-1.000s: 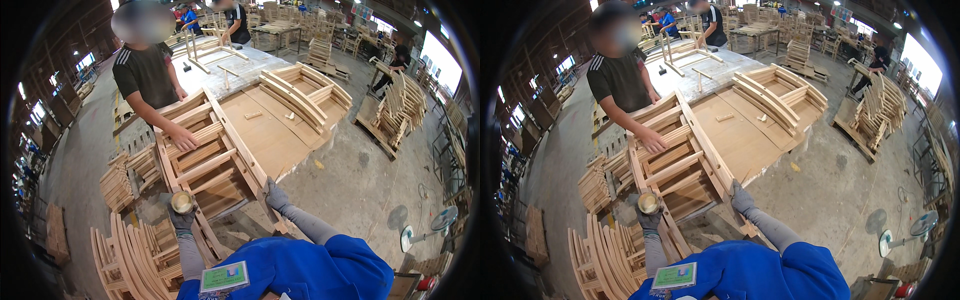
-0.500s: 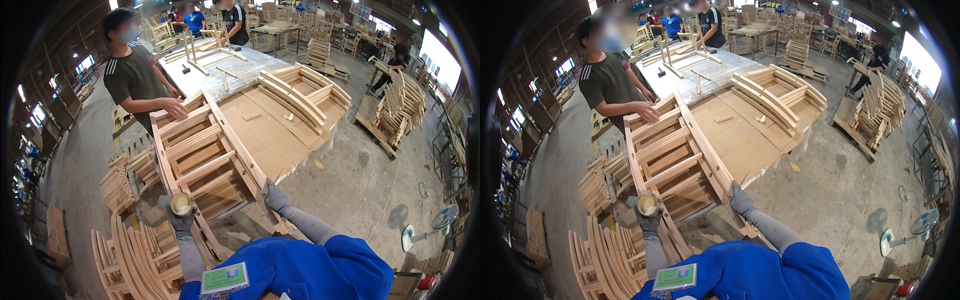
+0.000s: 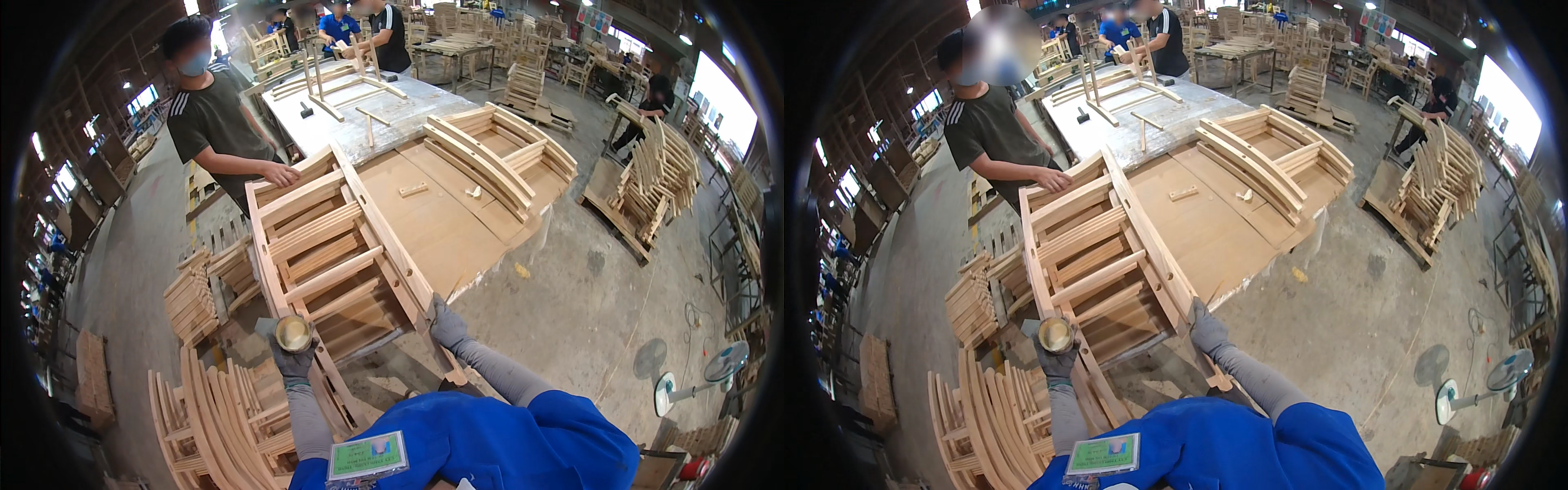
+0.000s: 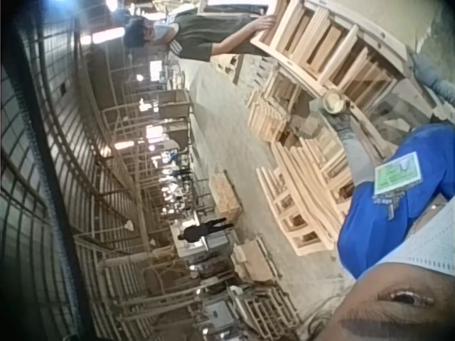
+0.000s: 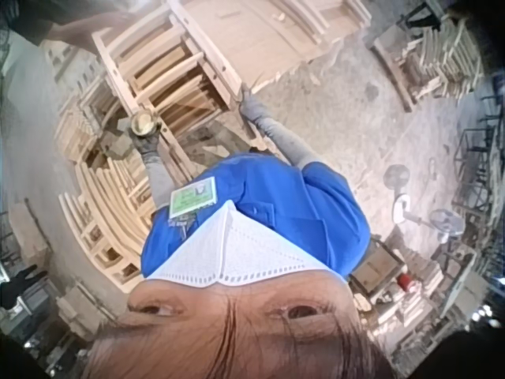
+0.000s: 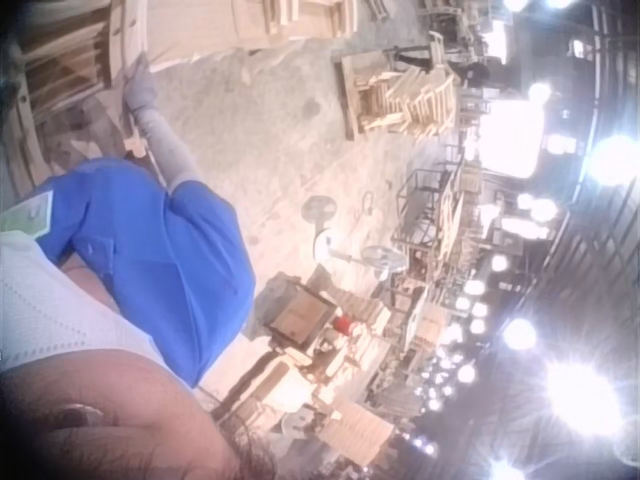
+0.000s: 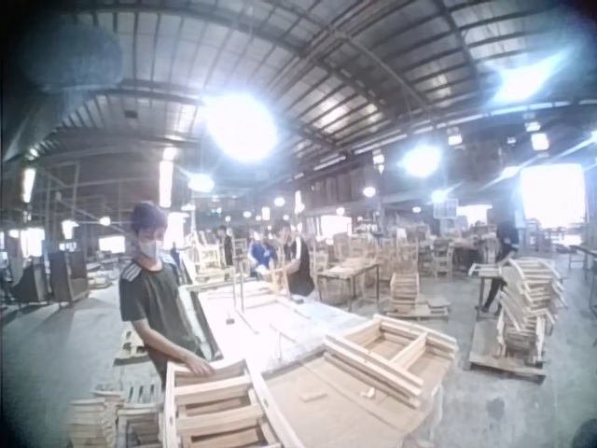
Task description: The person applies a light-colored finish to the wooden frame of a chair using a small brush and a container of finish. The person works on the chair frame while other workers assemble furniture in the background.
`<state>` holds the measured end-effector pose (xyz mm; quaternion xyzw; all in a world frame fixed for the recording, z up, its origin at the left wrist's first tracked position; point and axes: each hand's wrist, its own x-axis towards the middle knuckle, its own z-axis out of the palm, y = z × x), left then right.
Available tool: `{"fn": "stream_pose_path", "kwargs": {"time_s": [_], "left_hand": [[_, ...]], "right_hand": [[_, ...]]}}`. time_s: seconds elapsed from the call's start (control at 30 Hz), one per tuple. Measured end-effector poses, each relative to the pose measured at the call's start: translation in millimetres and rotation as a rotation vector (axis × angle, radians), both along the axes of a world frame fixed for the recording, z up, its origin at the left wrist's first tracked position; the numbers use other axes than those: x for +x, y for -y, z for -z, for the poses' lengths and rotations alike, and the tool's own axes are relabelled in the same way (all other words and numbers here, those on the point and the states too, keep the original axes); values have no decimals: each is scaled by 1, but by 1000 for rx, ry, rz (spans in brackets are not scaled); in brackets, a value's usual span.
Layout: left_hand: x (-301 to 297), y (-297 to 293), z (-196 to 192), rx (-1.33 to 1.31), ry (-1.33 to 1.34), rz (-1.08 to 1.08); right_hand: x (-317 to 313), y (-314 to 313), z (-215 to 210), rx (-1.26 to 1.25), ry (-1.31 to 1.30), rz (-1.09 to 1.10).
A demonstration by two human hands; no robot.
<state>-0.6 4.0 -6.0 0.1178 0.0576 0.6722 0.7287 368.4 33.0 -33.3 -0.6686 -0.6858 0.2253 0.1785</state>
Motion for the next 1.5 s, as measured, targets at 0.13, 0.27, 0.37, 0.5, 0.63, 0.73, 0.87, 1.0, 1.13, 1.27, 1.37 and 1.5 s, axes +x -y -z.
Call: {"fn": "stream_pose_path", "kwargs": {"time_s": [0.13,0.27,0.37,0.5,0.63,0.73,0.87,1.0,1.13,1.27,1.37,1.5], "left_hand": [[1,2,-4,-15,-40,-20],[5,2,-6,-32,-29,-26],[3,1,-6,13,-29,-13],[2,3,-3,8,11,-3],[1,2,-2,-12,1,-20],[3,2,-3,-21,-23,-33],[1,1,-4,-25,18,-18],[1,5,-5,-14,-48,-48],[0,6,-6,11,-54,-48],[1,4,-6,3,-53,-43],[0,5,-4,-9,-37,-48],[-3,6,-2,-12,-36,-50]], "right_hand": [[-2,0,1,20,-12,-5],[0,0,1,-9,-11,-2],[-1,3,3,136,-12,-16],[-2,2,3,67,-13,-12],[-2,2,4,33,-36,-10],[-1,1,5,57,-33,-11],[-1,2,3,128,-36,-17],[-5,4,-10,-75,2,-6],[-5,2,-16,-108,15,-7],[-2,5,-12,-4,-11,-12],[-4,5,-12,-24,-10,-5],[-6,5,-15,-68,-3,-14]]}}
